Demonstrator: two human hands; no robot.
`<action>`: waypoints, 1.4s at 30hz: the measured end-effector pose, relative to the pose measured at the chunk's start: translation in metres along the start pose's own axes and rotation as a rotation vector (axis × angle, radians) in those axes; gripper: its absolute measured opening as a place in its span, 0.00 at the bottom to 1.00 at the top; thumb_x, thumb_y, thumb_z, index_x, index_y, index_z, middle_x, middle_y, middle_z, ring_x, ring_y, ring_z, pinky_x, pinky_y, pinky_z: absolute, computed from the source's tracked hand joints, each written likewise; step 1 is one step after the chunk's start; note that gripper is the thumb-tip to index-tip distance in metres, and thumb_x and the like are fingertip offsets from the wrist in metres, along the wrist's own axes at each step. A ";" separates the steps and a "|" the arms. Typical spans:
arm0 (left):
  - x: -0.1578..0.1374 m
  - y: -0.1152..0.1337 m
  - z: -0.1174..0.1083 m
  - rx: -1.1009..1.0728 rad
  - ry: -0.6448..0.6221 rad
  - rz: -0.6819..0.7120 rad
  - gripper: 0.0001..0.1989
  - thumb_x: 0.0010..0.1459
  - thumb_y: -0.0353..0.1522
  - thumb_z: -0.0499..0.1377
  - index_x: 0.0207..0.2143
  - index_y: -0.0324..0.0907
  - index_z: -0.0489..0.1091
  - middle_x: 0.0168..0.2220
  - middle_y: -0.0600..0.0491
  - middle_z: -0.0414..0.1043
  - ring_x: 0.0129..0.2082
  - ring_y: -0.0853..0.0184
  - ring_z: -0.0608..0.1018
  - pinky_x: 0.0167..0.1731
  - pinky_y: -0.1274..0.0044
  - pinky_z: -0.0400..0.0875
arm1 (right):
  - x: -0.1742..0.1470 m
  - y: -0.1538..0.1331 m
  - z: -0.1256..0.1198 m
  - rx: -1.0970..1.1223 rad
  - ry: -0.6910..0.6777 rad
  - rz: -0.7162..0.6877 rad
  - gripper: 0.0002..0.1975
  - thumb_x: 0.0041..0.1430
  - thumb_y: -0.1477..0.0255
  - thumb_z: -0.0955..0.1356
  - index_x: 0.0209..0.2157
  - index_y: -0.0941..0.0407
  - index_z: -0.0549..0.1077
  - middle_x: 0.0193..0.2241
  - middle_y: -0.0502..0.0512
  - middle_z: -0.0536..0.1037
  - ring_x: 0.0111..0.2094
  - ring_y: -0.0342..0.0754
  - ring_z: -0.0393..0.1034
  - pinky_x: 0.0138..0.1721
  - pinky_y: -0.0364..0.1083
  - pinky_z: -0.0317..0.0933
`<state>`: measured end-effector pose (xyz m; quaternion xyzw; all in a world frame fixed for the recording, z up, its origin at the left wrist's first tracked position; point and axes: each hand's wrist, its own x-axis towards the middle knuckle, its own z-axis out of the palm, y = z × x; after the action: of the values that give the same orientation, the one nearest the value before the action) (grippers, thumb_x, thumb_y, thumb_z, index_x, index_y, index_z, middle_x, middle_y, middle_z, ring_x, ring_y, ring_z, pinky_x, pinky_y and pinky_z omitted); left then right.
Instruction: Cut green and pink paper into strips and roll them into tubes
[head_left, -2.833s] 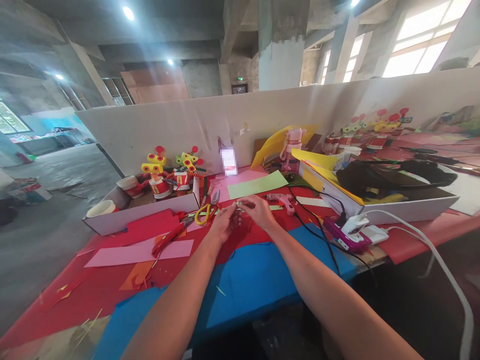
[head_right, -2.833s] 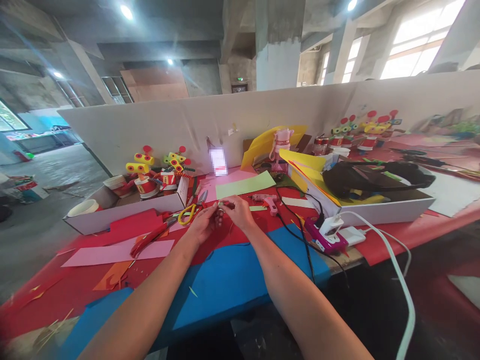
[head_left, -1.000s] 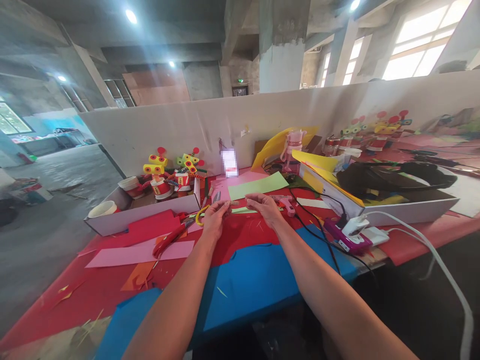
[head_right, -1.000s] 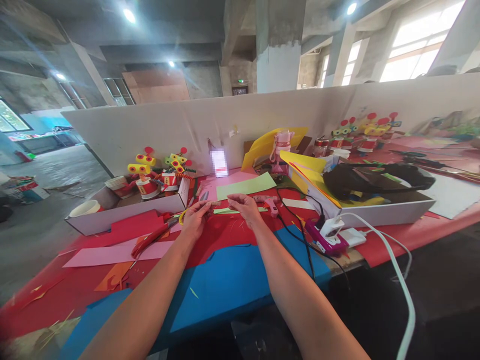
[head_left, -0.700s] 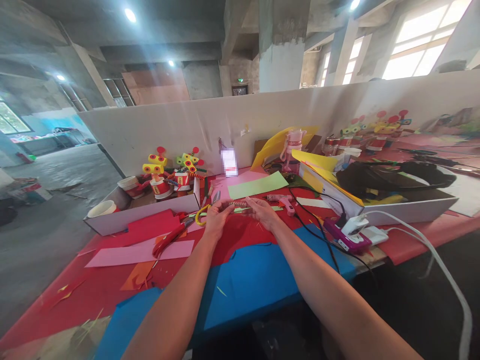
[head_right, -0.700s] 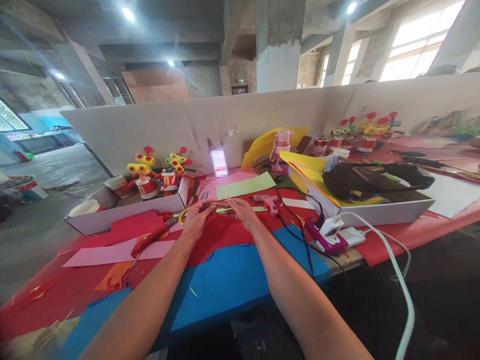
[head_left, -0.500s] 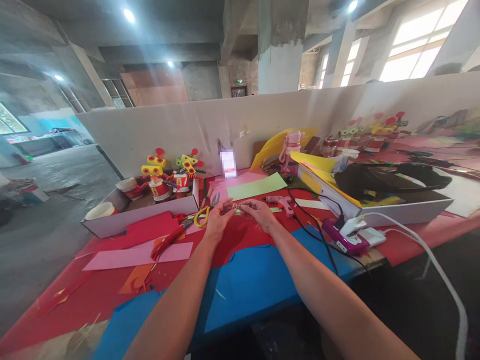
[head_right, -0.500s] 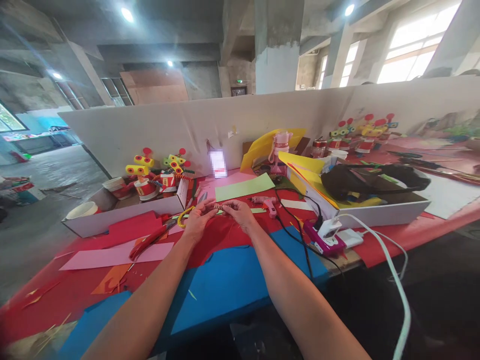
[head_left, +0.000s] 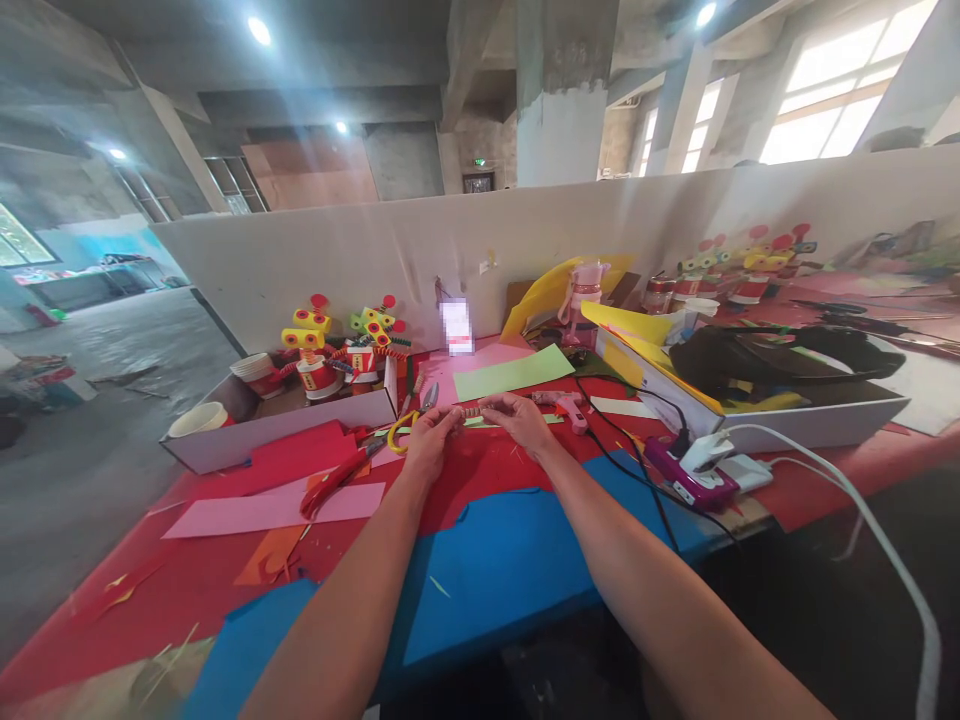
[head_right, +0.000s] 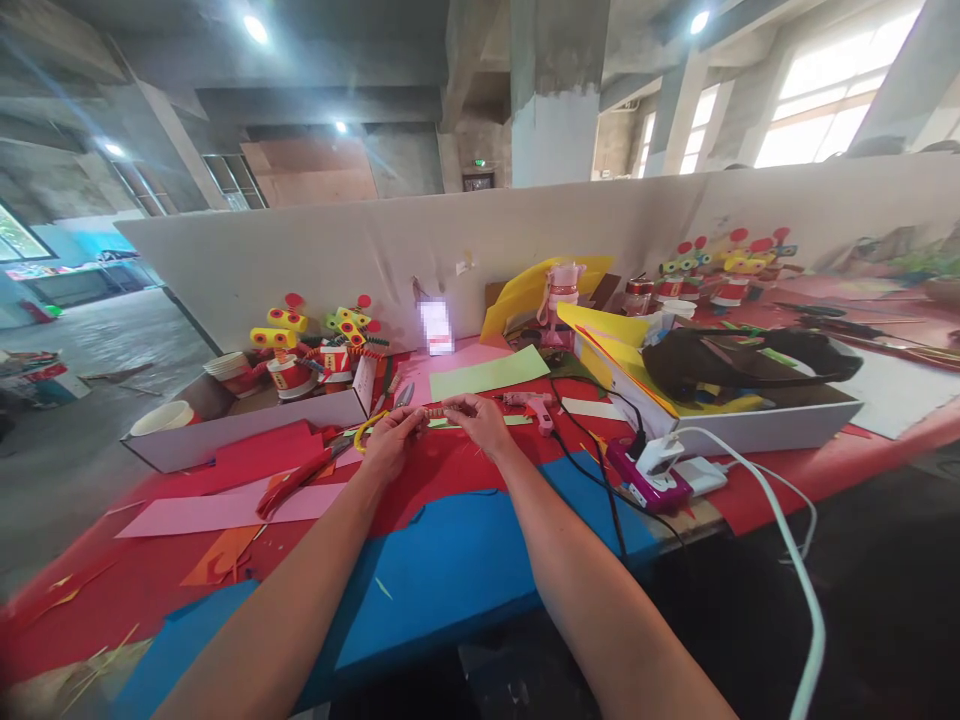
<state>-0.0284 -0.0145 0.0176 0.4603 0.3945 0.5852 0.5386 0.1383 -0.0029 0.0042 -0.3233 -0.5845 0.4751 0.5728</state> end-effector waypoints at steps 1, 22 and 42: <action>0.001 0.000 -0.001 -0.003 0.021 0.017 0.18 0.37 0.40 0.71 0.27 0.39 0.74 0.23 0.56 0.69 0.23 0.74 0.68 0.24 0.81 0.63 | 0.000 -0.001 -0.002 0.021 0.011 0.013 0.14 0.45 0.62 0.73 0.34 0.55 0.77 0.31 0.51 0.79 0.33 0.46 0.73 0.40 0.47 0.67; -0.003 0.000 0.003 0.068 -0.053 0.047 0.20 0.44 0.44 0.68 0.35 0.40 0.73 0.29 0.52 0.75 0.26 0.70 0.74 0.29 0.77 0.67 | -0.003 0.001 0.006 0.139 -0.005 0.154 0.20 0.39 0.57 0.76 0.30 0.56 0.75 0.26 0.48 0.77 0.25 0.42 0.70 0.34 0.44 0.67; 0.004 -0.005 -0.004 0.028 0.042 0.081 0.18 0.39 0.41 0.70 0.29 0.39 0.74 0.24 0.56 0.71 0.23 0.73 0.71 0.27 0.79 0.64 | -0.001 -0.002 -0.007 0.114 0.022 0.122 0.18 0.41 0.64 0.75 0.36 0.57 0.77 0.27 0.49 0.77 0.29 0.43 0.71 0.39 0.46 0.68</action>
<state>-0.0312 -0.0097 0.0118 0.4712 0.3949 0.6104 0.4994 0.1457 -0.0033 0.0053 -0.3304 -0.5295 0.5378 0.5668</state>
